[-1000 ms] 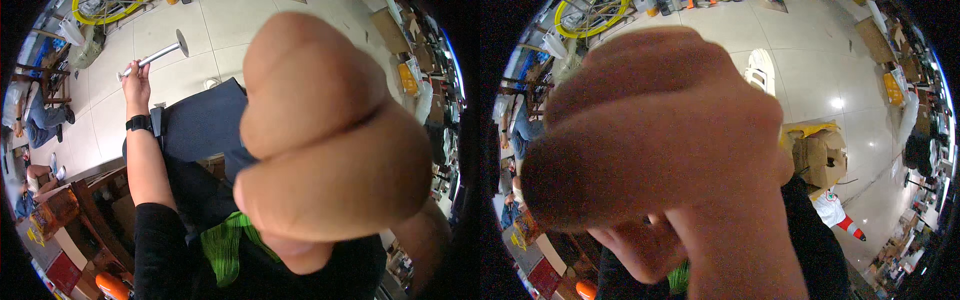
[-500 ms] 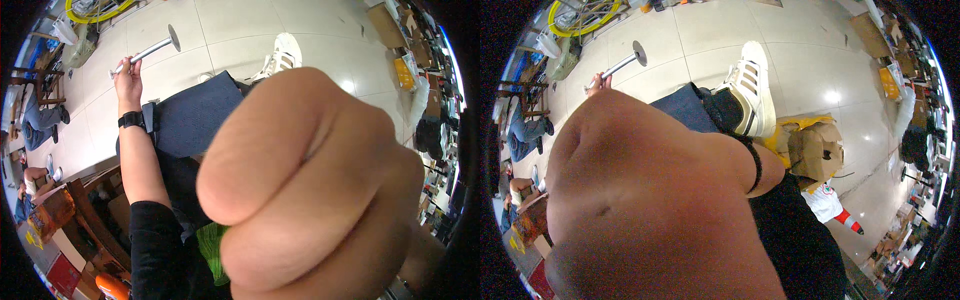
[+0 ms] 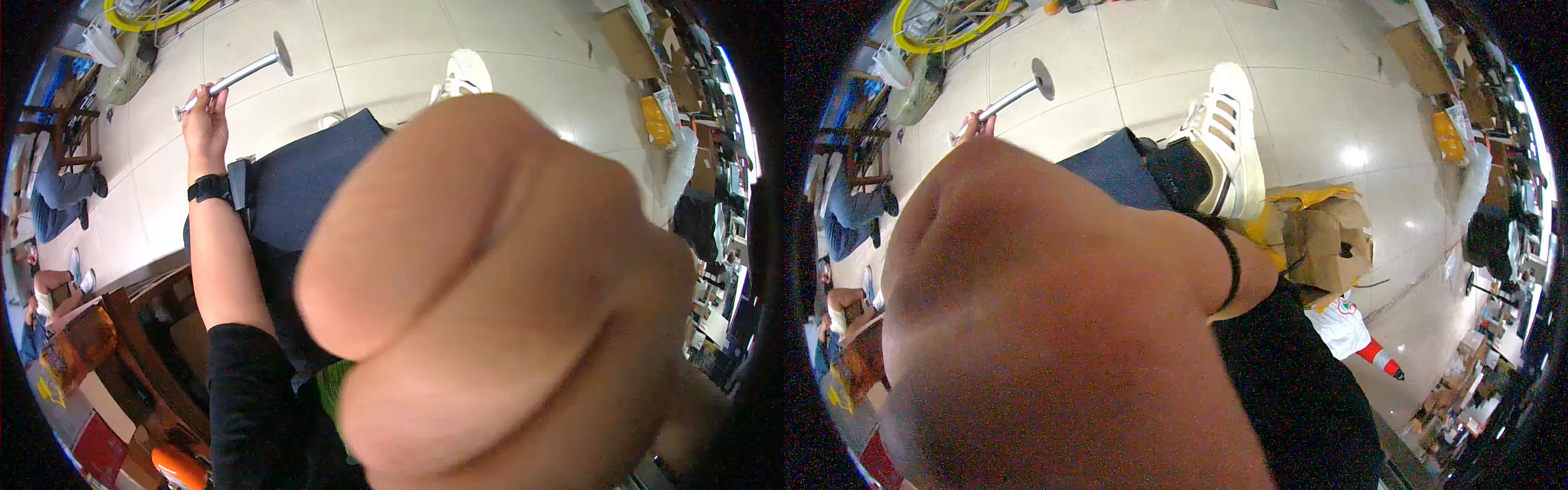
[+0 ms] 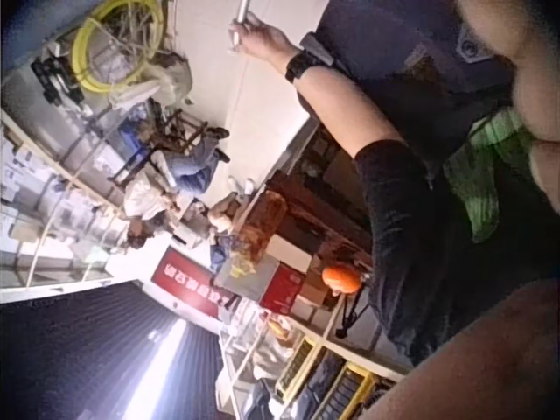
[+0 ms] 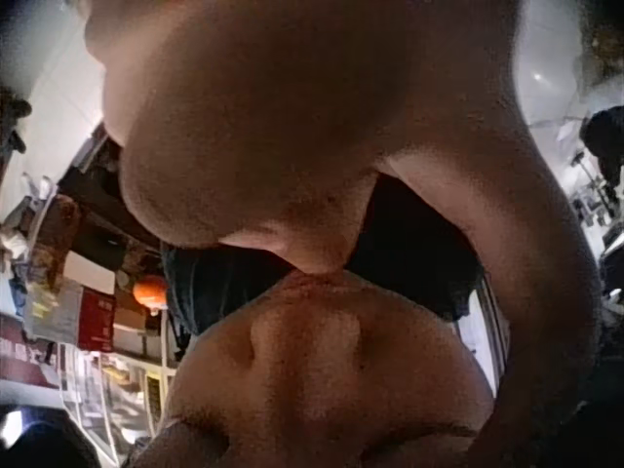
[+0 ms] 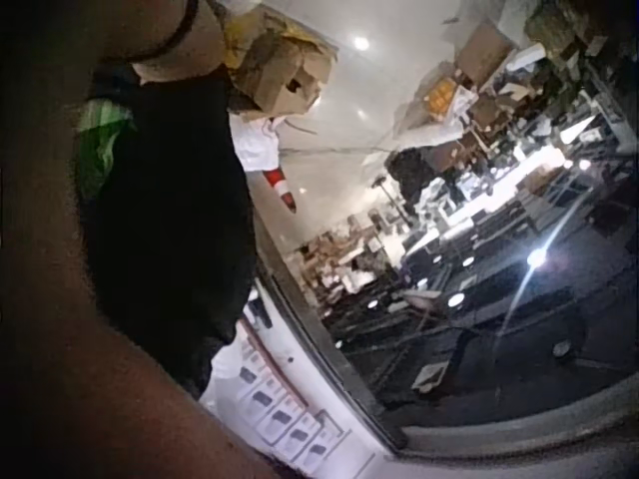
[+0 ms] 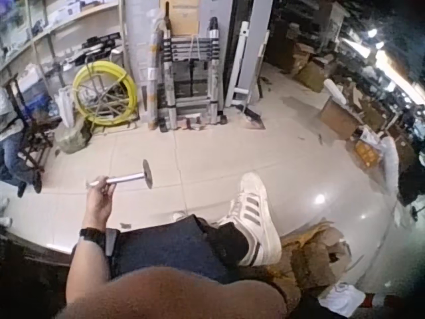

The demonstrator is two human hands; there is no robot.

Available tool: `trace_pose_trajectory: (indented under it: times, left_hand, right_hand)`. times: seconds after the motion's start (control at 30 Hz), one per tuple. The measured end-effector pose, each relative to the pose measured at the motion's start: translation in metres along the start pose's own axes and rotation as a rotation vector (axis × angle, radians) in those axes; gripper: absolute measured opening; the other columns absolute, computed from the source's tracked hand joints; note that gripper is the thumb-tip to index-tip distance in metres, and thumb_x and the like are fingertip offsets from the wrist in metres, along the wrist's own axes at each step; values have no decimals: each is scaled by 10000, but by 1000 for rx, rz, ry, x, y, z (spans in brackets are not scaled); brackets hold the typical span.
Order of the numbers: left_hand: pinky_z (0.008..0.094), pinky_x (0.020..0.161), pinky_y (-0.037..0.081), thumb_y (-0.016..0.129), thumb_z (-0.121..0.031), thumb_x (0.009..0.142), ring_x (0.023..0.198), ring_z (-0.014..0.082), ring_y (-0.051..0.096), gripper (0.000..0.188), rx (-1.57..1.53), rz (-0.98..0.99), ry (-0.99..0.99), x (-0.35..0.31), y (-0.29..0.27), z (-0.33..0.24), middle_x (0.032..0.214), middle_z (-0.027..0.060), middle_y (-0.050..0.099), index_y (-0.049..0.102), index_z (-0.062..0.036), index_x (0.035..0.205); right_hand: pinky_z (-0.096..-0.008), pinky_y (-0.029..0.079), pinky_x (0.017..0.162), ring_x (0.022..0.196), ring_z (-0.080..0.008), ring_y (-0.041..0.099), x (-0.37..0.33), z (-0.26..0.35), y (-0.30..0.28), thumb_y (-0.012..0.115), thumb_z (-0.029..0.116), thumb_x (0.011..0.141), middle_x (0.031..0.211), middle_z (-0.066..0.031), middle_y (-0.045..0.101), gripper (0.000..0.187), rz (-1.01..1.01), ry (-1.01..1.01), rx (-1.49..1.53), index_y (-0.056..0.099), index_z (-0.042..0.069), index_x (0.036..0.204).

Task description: Assembling a metal hardware stand component.

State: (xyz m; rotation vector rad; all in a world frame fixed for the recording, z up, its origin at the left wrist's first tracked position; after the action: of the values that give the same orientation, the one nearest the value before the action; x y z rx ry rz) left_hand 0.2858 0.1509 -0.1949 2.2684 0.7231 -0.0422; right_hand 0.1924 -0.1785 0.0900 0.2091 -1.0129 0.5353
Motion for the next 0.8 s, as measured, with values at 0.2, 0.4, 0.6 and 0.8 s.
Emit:
trace_pose_trajectory:
  times: [0.2,0.4,0.6,0.8]
  left_hand:
    - [359,820,530,497,-40,873,964,317,576,134,107,-17,89,2,-10,-9,920,142,549,435,36,965]
    - [354,797,543,498,-27,868,953,324,580,157,84,19,80,-1,-11,3,928,147,544,410,37,982]
    - [381,819,532,498,-24,867,961,335,572,99,13,-16,25,0,9,16,911,147,550,448,39,925]
    - [382,669,439,527,-141,842,792,277,570,125,1729,88,605,-21,1,-37,832,144,596,571,-37,894]
  right_hand:
    - [-257,373,459,473,-140,501,-3,-1,0,631,108,750,636,-52,553,325,11,-6,38,455,56,1018]
    - [-255,370,446,461,-140,497,-7,9,0,623,107,759,633,-56,553,356,31,-10,58,438,54,1060]
    - [-253,368,433,448,-141,494,-5,17,-5,614,106,768,630,-60,553,389,56,-9,58,421,52,1102]
    - [-252,365,420,435,-141,490,23,-6,33,606,105,778,626,-63,553,421,38,-183,338,405,50,1144]
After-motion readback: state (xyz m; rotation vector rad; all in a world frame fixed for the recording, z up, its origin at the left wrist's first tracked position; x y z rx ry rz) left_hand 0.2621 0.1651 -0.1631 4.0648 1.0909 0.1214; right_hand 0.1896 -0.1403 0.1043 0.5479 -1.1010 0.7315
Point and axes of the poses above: each hand's wrist, its own x-axis towards the middle knuckle, its own y-axis out of the palm, z = x × y, the point moved 6 cm from there along x, towards the middle knuckle
